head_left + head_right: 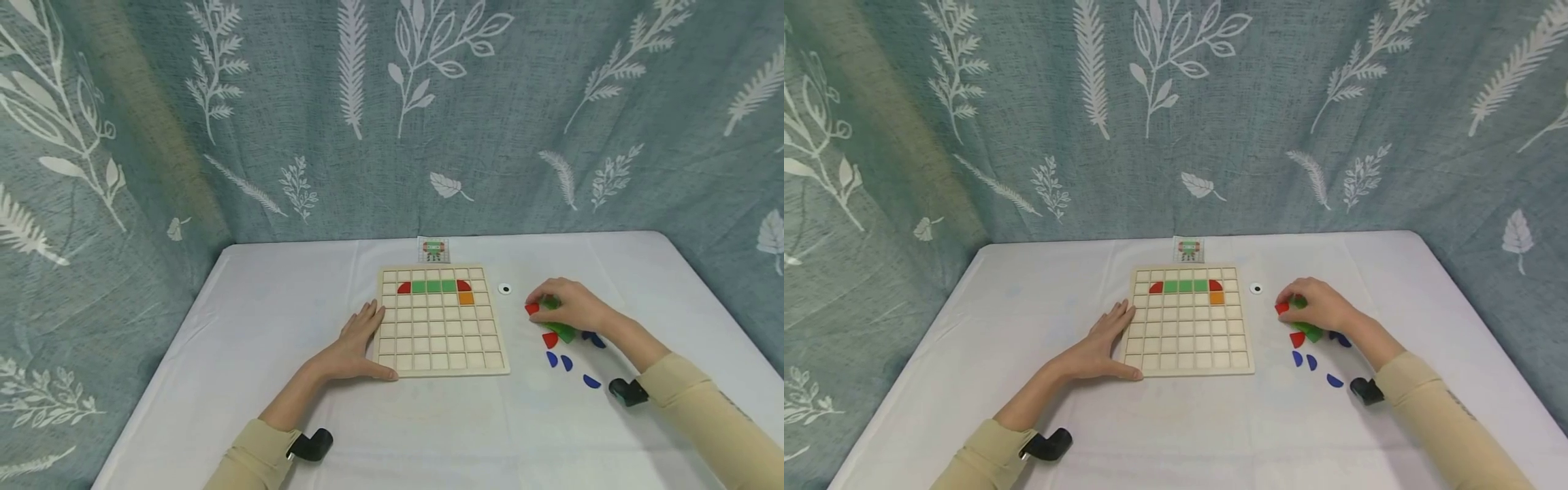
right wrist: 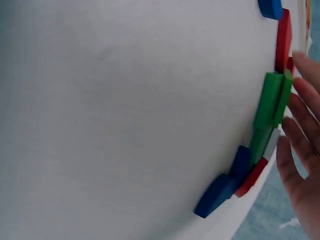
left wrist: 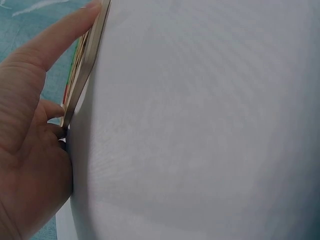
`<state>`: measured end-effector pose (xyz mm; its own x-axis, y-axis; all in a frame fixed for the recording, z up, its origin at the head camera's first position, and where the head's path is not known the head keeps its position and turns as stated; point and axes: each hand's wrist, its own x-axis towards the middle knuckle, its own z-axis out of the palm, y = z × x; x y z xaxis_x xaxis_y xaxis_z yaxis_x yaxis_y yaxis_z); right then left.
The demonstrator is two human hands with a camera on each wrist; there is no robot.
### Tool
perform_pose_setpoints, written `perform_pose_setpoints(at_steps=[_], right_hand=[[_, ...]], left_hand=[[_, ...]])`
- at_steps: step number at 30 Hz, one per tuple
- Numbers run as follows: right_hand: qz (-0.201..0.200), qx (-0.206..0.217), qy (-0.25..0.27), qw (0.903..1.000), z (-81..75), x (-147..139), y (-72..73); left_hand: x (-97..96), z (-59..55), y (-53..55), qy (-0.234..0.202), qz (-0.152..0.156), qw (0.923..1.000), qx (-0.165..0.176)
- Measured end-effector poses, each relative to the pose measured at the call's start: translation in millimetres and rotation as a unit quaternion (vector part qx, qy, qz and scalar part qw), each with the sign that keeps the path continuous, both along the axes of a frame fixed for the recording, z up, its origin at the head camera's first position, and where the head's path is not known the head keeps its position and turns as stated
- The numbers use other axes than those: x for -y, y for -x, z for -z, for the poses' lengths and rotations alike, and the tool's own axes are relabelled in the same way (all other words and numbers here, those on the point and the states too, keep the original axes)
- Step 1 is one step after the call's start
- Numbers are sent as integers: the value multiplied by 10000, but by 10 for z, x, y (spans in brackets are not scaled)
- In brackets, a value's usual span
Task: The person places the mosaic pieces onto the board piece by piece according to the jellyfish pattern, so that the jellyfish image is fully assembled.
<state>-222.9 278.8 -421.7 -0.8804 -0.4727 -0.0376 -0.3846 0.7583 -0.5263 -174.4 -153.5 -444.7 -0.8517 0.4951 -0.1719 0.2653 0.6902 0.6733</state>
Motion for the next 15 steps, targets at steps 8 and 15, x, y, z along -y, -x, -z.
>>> perform_pose_setpoints(at_steps=[8, 15], right_hand=[[73, -93, -5, 9999, 39, 39, 23], [204, -155, 434, 9987, 91, 389, 29]], left_hand=[[-3, 7, 13, 50, -36, 10000, 1], [-8, 15, 8, 83, -31, 10000, 10]])
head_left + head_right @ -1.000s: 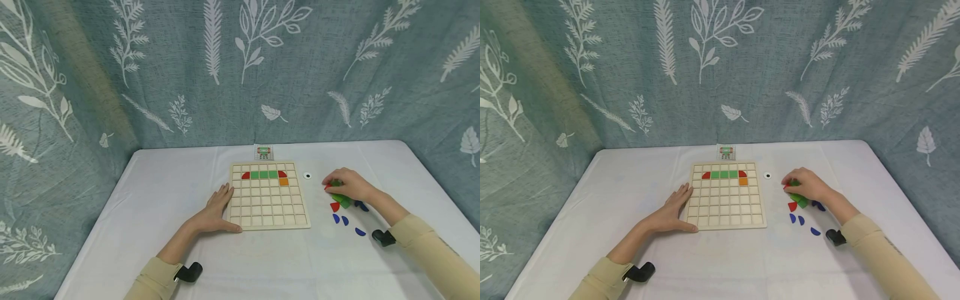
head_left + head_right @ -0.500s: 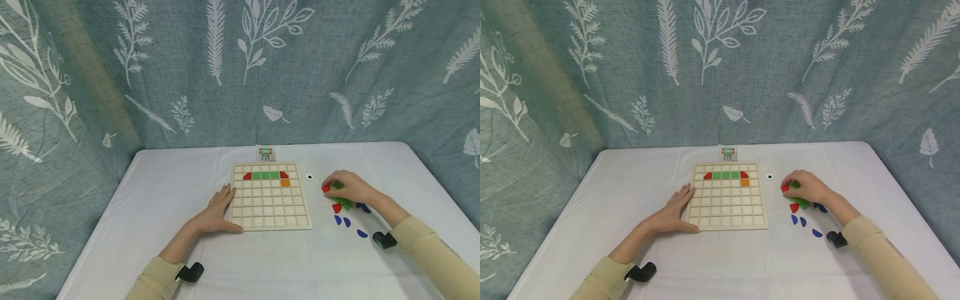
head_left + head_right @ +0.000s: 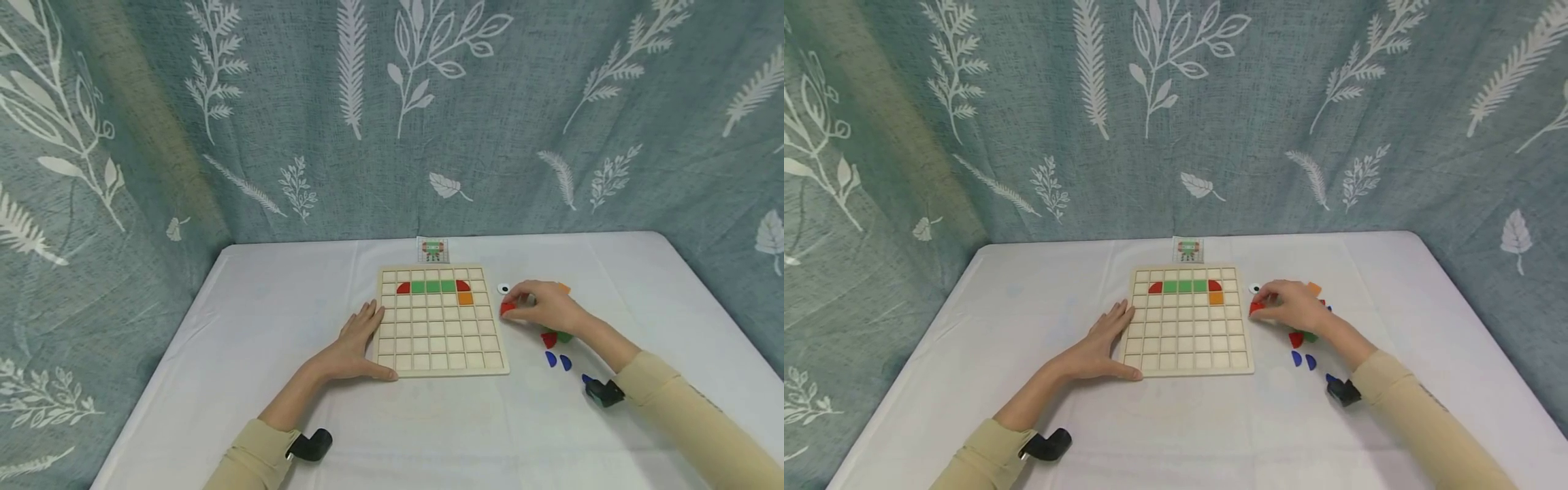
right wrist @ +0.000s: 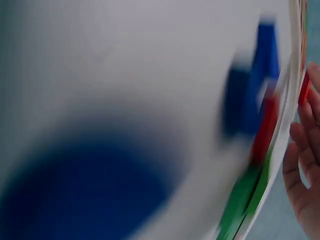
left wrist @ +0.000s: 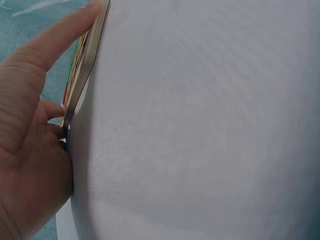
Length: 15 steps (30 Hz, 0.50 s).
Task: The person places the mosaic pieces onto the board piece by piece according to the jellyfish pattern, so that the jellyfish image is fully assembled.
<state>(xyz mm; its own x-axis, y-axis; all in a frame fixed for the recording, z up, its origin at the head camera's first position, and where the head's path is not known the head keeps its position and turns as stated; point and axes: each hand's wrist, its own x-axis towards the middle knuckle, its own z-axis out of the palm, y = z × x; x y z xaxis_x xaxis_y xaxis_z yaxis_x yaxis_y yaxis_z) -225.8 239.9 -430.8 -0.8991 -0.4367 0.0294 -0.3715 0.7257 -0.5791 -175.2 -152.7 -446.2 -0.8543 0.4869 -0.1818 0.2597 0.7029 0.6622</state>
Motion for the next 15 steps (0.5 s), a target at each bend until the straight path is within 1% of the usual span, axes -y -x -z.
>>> perform_pose_setpoints(at_steps=[3, 7, 11, 15], right_hand=[[-249, 30, 156, 9996, -2, 233, 14], [-647, -121, 319, 9973, 10, 463, 39], [-833, -279, 530, 9947, 24, 572, 46], [-915, -322, 621, 9933, 44, 598, 47]], left_hand=[[7, 8, -6, -18, -1, 10000, -4], [4, 7, -10, -39, 14, 10000, 13], [-1, 0, -11, 1, 25, 10000, 4], [15, 1, -4, -5, 16, 10000, -8]])
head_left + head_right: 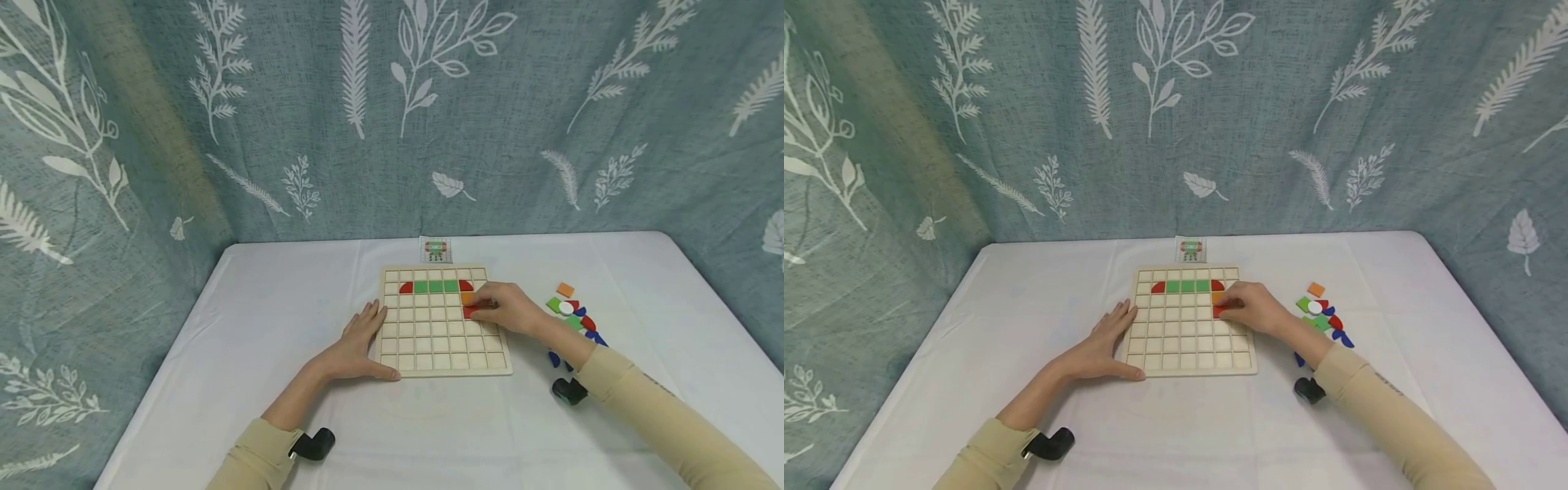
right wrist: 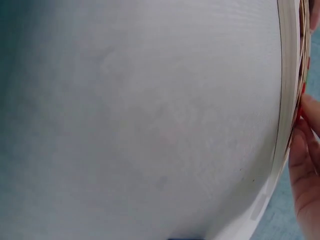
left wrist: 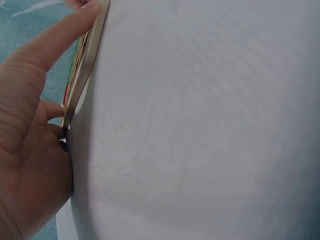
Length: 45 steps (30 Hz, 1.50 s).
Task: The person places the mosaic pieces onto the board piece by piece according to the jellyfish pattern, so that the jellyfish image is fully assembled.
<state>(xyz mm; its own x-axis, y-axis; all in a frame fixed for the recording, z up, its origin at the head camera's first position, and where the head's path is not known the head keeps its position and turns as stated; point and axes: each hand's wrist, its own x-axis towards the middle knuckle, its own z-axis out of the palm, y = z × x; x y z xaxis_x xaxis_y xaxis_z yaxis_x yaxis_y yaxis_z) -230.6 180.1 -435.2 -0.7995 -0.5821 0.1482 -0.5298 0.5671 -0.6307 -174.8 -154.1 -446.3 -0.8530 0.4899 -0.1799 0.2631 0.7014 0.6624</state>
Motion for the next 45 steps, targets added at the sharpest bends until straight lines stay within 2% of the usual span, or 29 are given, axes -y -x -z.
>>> perform_pose_setpoints(at_steps=[7, 10, 14, 18, 22, 25, 30, 38, 45], right_hand=[[-73, -49, 69, 9999, 16, -8, -8], [71, -91, 209, 9997, 16, -65, -20], [723, -91, 208, 9971, -22, -264, -41], [1385, -157, -314, 9897, -96, -572, -81], [1724, -92, -870, 9811, -165, -869, -155], [1900, 185, -1138, 9750, -185, -1031, -203], [1913, 498, -1339, 9711, -161, -1144, -234], [1686, 239, -1099, 9792, -131, -1092, -203], [1556, 419, -996, 9819, -102, -977, -168]], left_hand=[[-1, 8, 8, -72, -15, 10000, -12], [-4, 12, 9, -40, -7, 10000, 12], [-2, 13, 7, -8, 11, 10000, 35], [1, 8, 0, -29, -19, 10000, 27], [7, 1, -6, -34, -35, 10000, 19], [13, 5, -9, -41, -24, 10000, 2], [21, 20, -15, -62, -5, 10000, -70], [8, 21, -7, -76, -21, 10000, -16], [-7, 11, 0, -56, -41, 10000, 34]])
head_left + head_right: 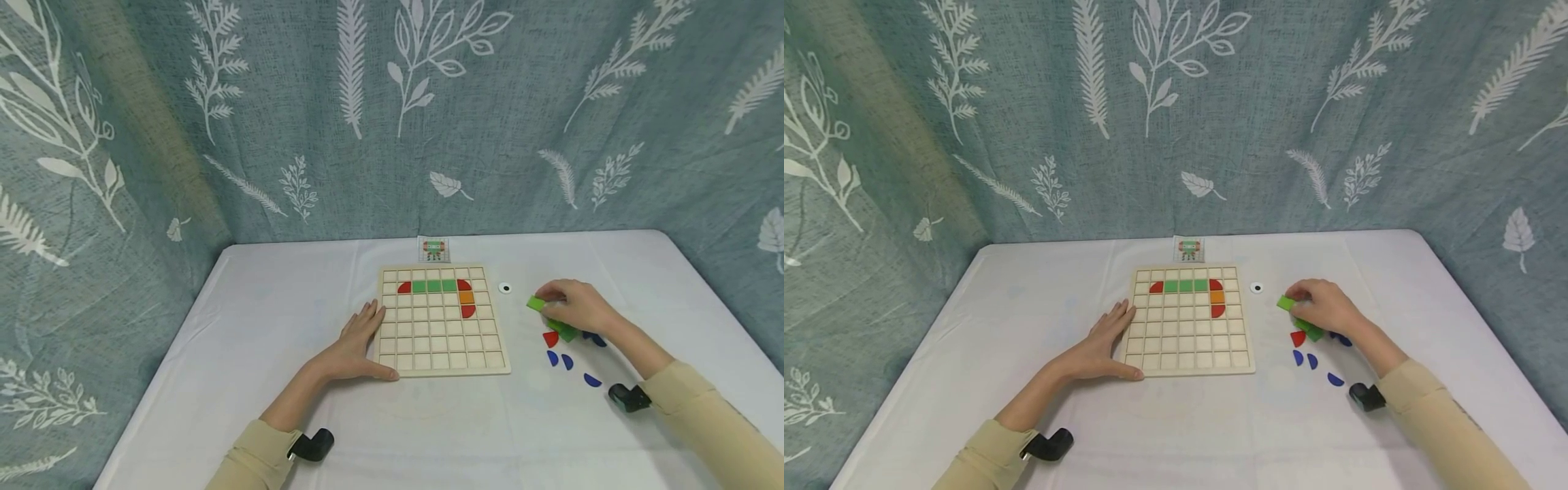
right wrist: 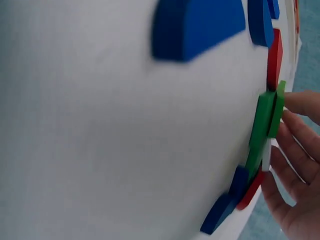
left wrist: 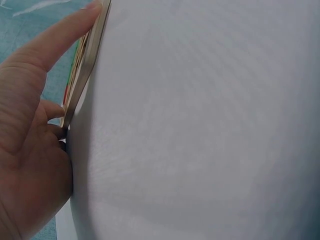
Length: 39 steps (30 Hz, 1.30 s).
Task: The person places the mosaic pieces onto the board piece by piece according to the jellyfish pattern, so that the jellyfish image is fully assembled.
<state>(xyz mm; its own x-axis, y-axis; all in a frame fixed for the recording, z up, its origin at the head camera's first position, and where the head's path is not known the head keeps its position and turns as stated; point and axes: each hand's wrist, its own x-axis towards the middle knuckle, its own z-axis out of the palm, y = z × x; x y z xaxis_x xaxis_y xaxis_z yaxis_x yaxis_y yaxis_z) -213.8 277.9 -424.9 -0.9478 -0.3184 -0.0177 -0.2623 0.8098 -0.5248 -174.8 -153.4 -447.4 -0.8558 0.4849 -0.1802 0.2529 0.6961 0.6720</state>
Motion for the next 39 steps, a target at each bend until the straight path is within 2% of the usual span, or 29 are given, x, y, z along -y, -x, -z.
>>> perform_pose_setpoints(at_steps=[6, 10, 14, 17, 20, 23, 26, 29, 33, 36, 39], right_hand=[[32, -147, -39, 9999, 47, 116, 14], [-19, -313, 164, 9994, 73, 195, 28], [-150, -349, 476, 9981, 64, 389, 63], [-419, -303, 752, 9958, 41, 634, 93], [-899, -280, 928, 9912, 17, 900, 113], [-1408, -424, 882, 9852, 22, 1103, 126], [-1710, -681, 696, 9805, 43, 1198, 131], [-1857, -795, 632, 9773, 71, 1207, 134], [-1893, -698, 920, 9751, 79, 1113, 129], [-1610, -647, 1077, 9789, 72, 938, 100], [-1135, -620, 950, 9870, 42, 686, 32]], left_hand=[[-2, 6, 7, -44, 34, 10000, -41], [-4, 3, 4, -56, 44, 10000, -61], [4, 1, 1, -34, 46, 10000, -54], [16, -1, 0, -16, 44, 10000, -47], [14, -4, 0, -42, 58, 10000, -61], [-2, 5, 3, -71, 76, 9999, -41], [-19, 14, 5, -87, 105, 9999, -20], [-21, 13, 3, -42, 110, 9999, 3], [-13, 4, 1, -14, 76, 10000, -14], [-9, -4, 0, -29, 81, 9999, -58], [1, -6, -3, -48, 80, 9999, -50]])
